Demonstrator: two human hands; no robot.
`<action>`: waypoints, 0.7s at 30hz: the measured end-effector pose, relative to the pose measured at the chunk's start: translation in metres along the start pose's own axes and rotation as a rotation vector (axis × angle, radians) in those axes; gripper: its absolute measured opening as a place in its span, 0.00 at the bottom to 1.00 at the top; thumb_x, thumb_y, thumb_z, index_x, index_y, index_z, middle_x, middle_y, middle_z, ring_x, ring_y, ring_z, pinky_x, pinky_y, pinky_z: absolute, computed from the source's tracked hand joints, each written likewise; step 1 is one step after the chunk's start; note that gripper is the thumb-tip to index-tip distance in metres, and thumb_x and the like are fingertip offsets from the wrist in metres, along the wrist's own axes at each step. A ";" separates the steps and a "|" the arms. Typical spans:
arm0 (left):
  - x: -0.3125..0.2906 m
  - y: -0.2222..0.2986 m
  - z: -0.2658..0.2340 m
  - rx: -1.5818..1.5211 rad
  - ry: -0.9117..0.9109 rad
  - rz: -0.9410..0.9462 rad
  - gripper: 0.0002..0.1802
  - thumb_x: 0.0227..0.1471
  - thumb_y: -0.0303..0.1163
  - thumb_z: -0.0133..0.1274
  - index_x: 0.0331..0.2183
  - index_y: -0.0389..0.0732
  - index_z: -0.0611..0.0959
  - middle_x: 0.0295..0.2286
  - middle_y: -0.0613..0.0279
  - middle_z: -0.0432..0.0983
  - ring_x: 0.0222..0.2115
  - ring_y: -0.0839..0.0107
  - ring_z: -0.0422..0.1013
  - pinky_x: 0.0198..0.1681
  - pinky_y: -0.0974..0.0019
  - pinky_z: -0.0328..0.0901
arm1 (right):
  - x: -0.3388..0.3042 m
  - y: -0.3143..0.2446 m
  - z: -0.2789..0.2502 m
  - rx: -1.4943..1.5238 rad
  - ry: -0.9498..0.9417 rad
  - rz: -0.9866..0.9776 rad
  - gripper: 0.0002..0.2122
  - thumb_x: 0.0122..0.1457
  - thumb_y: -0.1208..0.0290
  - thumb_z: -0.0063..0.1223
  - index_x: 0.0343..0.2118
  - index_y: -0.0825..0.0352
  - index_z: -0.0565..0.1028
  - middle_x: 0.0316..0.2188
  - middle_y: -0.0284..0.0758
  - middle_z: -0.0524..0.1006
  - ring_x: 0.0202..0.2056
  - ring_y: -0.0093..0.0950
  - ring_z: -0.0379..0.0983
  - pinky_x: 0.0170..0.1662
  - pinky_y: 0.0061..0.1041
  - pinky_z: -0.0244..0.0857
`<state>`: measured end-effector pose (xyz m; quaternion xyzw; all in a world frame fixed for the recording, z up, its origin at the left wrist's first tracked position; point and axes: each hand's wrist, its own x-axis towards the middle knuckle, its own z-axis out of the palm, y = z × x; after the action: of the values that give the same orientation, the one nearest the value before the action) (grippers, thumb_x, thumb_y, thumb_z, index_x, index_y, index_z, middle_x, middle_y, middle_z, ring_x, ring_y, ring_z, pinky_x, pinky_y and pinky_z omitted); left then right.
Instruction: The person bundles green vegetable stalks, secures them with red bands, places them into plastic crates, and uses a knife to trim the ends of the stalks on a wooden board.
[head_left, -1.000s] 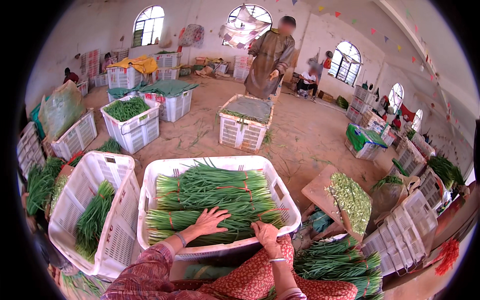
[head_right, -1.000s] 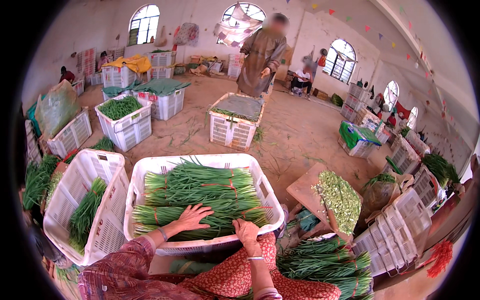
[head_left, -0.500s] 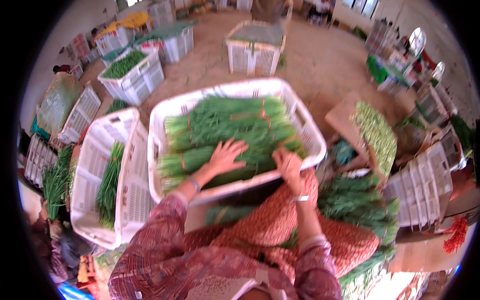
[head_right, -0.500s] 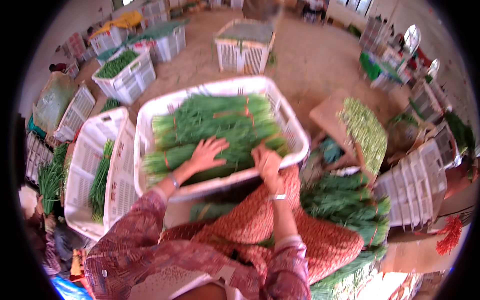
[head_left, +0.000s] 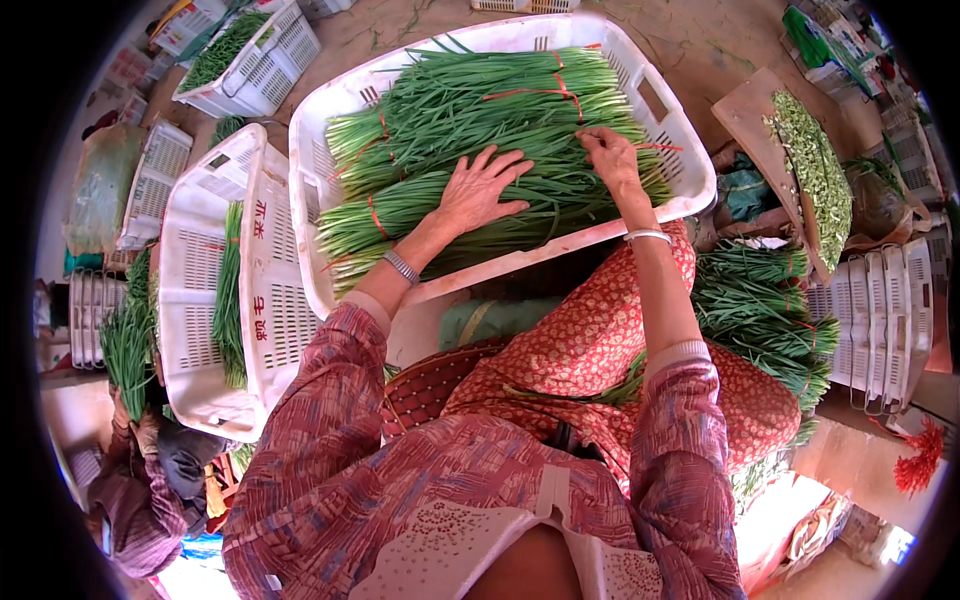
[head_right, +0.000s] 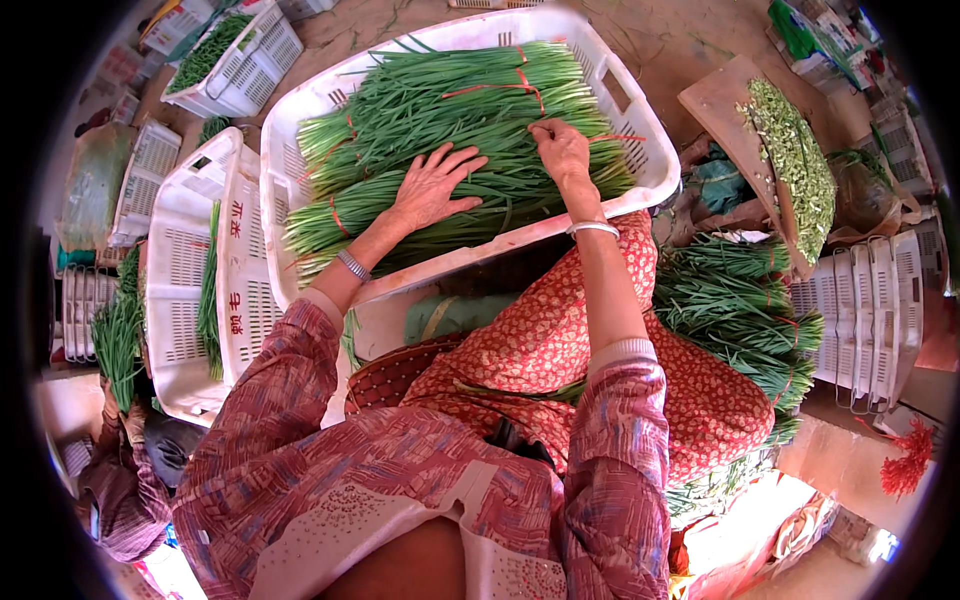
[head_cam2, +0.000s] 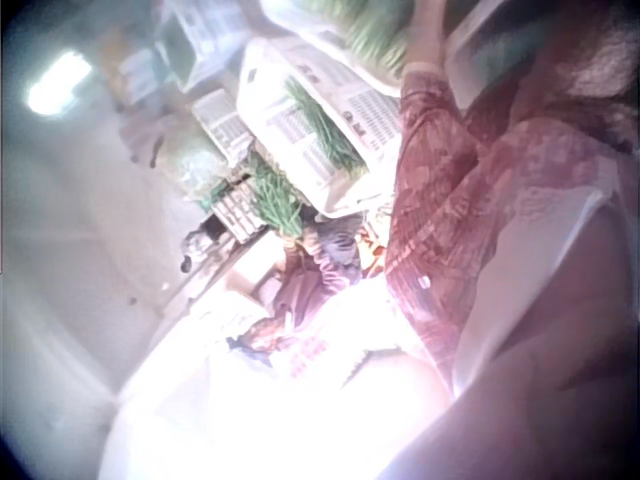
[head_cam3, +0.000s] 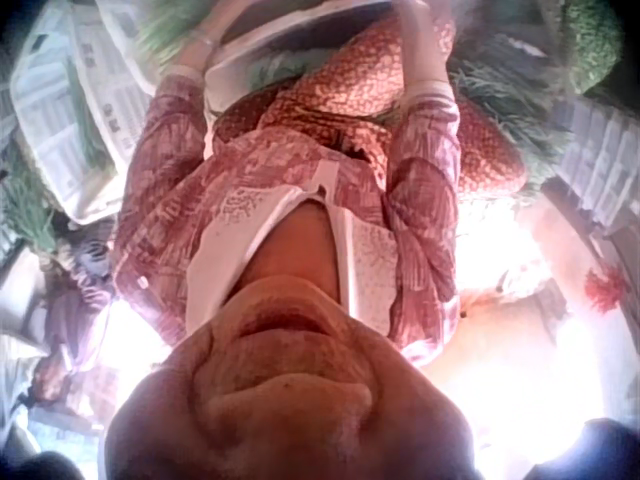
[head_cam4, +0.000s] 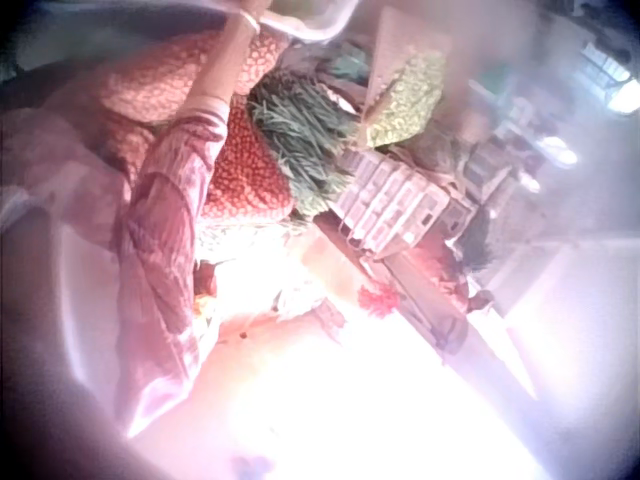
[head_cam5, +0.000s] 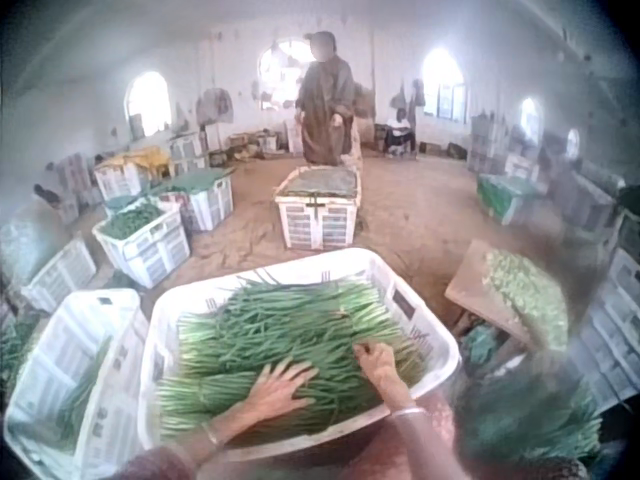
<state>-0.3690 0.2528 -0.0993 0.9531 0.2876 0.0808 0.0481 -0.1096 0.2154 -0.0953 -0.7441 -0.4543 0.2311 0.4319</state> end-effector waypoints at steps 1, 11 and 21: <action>0.001 0.000 0.001 0.002 0.001 0.001 0.42 0.50 0.58 0.56 0.63 0.60 0.62 0.62 0.72 0.55 0.63 0.58 0.51 0.60 0.47 0.54 | 0.005 0.003 0.005 -0.090 0.002 -0.029 0.12 0.56 0.60 0.56 0.38 0.60 0.82 0.30 0.38 0.82 0.33 0.35 0.80 0.41 0.31 0.71; 0.004 -0.008 0.004 -0.028 0.005 0.002 0.41 0.49 0.61 0.55 0.62 0.59 0.64 0.62 0.71 0.56 0.64 0.56 0.49 0.59 0.42 0.53 | 0.011 -0.008 0.030 -0.224 -0.030 0.058 0.13 0.54 0.57 0.58 0.39 0.56 0.82 0.36 0.37 0.82 0.40 0.36 0.78 0.44 0.33 0.71; 0.007 -0.004 0.001 0.012 -0.013 0.002 0.41 0.50 0.59 0.55 0.62 0.59 0.63 0.62 0.72 0.55 0.63 0.58 0.50 0.59 0.48 0.53 | 0.027 0.017 0.021 0.029 0.305 0.228 0.17 0.51 0.54 0.54 0.37 0.61 0.82 0.37 0.45 0.81 0.42 0.46 0.76 0.47 0.37 0.68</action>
<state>-0.3648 0.2598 -0.0997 0.9542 0.2867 0.0728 0.0444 -0.1040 0.2445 -0.1196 -0.8109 -0.2927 0.1695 0.4775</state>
